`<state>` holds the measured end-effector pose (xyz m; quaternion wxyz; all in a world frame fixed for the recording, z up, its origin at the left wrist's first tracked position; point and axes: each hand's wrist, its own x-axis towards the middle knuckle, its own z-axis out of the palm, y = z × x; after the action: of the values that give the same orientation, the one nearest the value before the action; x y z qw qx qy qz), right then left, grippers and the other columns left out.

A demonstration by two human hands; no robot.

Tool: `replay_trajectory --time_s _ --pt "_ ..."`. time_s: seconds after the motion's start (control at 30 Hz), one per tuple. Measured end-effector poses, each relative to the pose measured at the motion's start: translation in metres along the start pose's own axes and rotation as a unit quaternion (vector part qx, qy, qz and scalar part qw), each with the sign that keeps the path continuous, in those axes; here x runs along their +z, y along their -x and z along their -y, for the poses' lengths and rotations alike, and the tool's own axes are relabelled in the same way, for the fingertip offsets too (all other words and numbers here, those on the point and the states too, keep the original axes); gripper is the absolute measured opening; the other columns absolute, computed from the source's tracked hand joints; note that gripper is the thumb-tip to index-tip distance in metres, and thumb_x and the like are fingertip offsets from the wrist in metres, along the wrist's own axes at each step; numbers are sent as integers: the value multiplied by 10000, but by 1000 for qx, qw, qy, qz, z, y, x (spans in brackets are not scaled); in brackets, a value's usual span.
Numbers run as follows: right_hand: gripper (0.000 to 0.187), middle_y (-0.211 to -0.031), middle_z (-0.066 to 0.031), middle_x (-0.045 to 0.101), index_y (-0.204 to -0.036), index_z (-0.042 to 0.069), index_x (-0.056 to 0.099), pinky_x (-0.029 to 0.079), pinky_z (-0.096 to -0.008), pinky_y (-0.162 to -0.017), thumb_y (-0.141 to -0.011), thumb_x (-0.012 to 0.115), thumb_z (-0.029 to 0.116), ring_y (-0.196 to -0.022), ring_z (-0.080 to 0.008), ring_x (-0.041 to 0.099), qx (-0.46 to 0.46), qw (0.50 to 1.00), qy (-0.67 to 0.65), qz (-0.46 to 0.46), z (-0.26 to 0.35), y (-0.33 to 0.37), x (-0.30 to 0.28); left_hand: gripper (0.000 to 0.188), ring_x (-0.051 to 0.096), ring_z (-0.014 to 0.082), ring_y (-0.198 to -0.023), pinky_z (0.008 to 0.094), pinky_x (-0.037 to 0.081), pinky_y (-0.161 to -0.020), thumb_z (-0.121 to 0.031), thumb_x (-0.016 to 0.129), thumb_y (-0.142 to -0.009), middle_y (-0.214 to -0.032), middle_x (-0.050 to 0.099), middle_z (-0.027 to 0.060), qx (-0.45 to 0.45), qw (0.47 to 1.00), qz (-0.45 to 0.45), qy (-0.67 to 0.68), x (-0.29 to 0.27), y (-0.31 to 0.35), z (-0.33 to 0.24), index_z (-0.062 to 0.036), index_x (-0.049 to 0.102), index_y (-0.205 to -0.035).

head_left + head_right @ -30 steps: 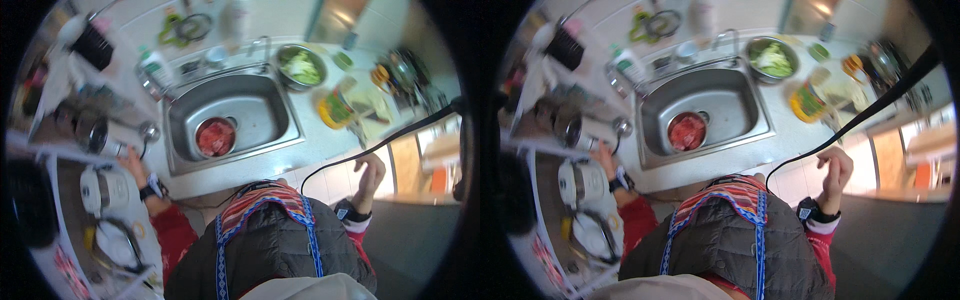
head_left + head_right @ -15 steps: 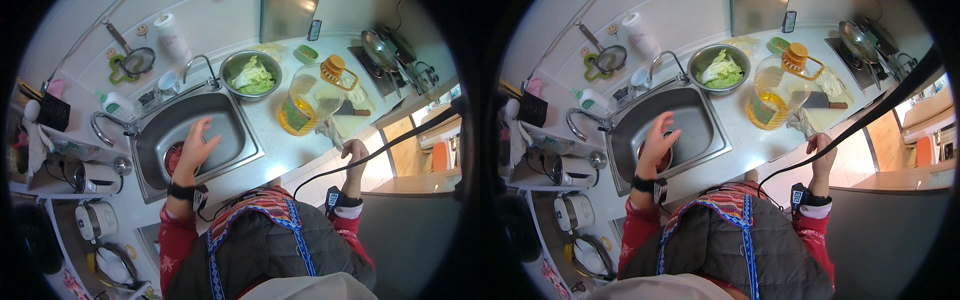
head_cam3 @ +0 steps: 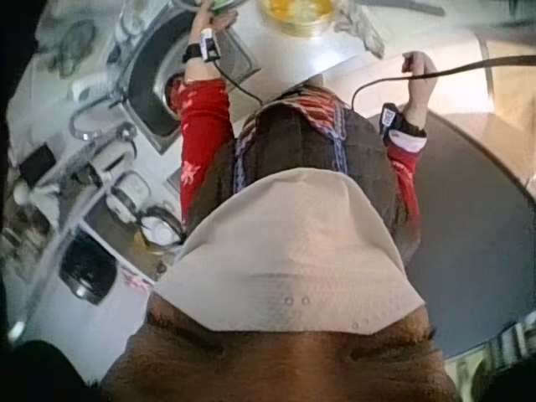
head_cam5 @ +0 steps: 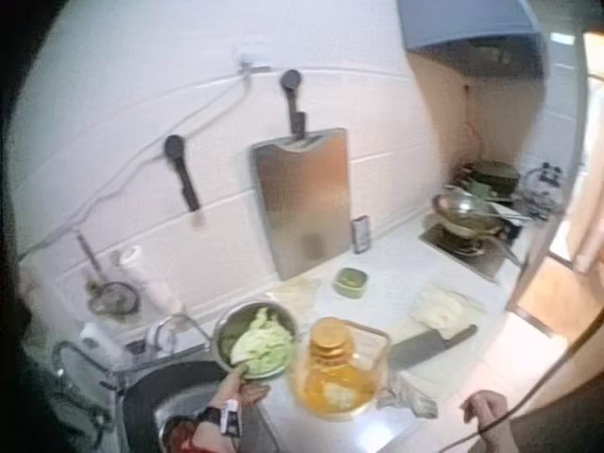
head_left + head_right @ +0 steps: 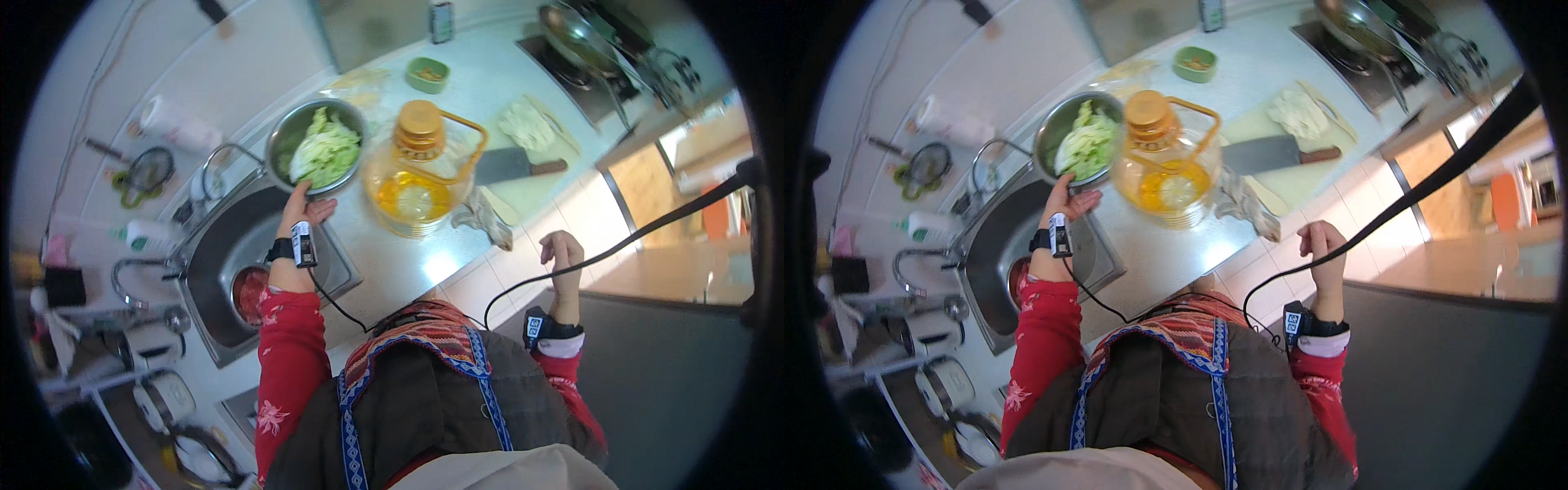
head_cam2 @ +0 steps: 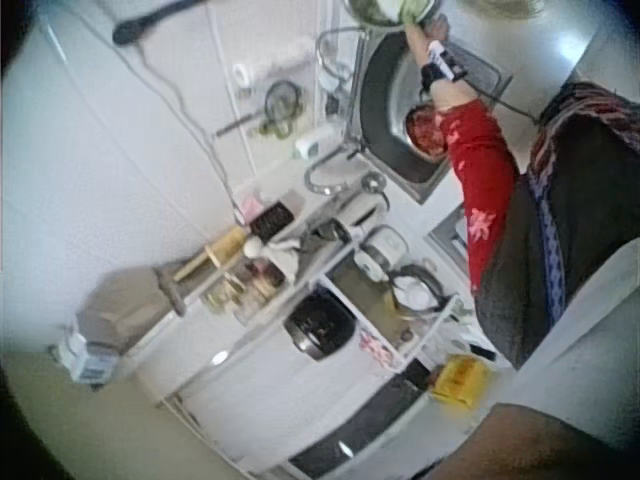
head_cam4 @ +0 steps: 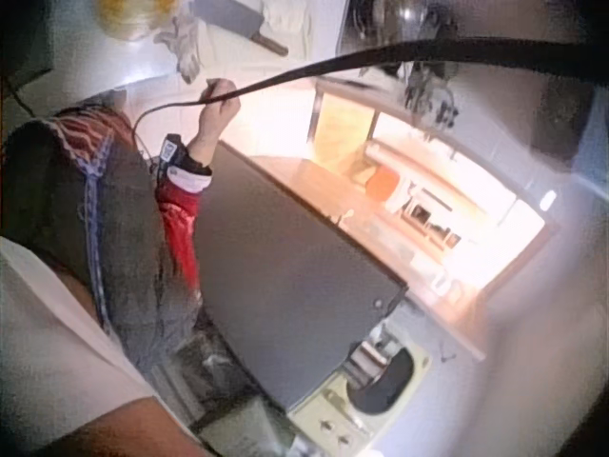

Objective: The person stirs a pan on the stove, pours hot water from a kettle into the pan, then chops cabbage on a cutting board and transfers the pieces into a metal bowl. The person also adds a small amount of white powder from a green bowl into the pan and retrieves a plate from a shelf.

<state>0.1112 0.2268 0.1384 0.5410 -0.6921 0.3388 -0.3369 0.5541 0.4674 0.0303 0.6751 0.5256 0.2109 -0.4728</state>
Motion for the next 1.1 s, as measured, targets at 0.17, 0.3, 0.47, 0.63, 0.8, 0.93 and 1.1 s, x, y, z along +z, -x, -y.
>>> replay_trajectory --time_s 0.17,0.3,0.47,0.63,0.8,0.93,1.1 --pt "345 -542 -17 493 -720 -1 581 349 -194 -447 -929 452 242 -482 -71 446 31 999 13 4 3 16 -19 502 565 443 -957 465 540 -761 -118 398 -790 -1082 524 311 104 988 75 91 7 -13 5 102 319 -1234" --pt "348 -541 -15 490 -724 4 585 345 -192 -445 -928 455 253 -479 -69 439 14 999 28 -21 -5 20 -35 465 607 415 -884 369 584 -611 -114 398 -782 -1045 569 265 143 986 68 55 7 8 -1 99 383 -1195" --pt "345 -538 -16 482 -727 -6 578 342 -192 -442 -933 438 233 -478 -71 430 18 1000 1 4 -15 11 -50 487 601 408 -903 353 593 -620 -145 399 -795 -1058 550 298 181 980 79 23 9 70 -22 117 367 -1204" --pt "330 -551 -21 484 -730 -11 578 346 -197 -441 -930 447 217 -478 -78 436 1 998 -52 23 -33 -30 -76 538 583 424 -932 358 592 -619 -163 454 -766 -1091 530 296 259 962 88 -11 37 140 -44 115 354 -1217" --pt "259 -547 -29 494 -761 -15 598 372 -205 -455 -902 467 157 -482 -75 453 7 996 -41 82 -52 -98 -129 564 591 394 -944 314 581 -636 -159 470 -749 -1146 528 226 365 930 30 -30 101 212 -58 46 353 -1262" --pt "179 -764 -89 601 -931 37 613 445 -284 -578 -779 587 128 -673 -185 578 -146 961 177 154 -75 -158 -131 590 537 417 -1030 374 522 -854 -141 474 -757 -1154 472 333 332 938 63 -80 164 265 -71 142 290 -1240" --pt "293 -985 -69 569 -979 75 568 428 -381 -791 -689 590 107 -935 -273 531 -309 822 408 250 -116 -214 -93 544 578 389 -976 298 572 -707 -153 443 -803 -1126 456 394 329 929 121 -122 247 289 -54 180 311 -1212"
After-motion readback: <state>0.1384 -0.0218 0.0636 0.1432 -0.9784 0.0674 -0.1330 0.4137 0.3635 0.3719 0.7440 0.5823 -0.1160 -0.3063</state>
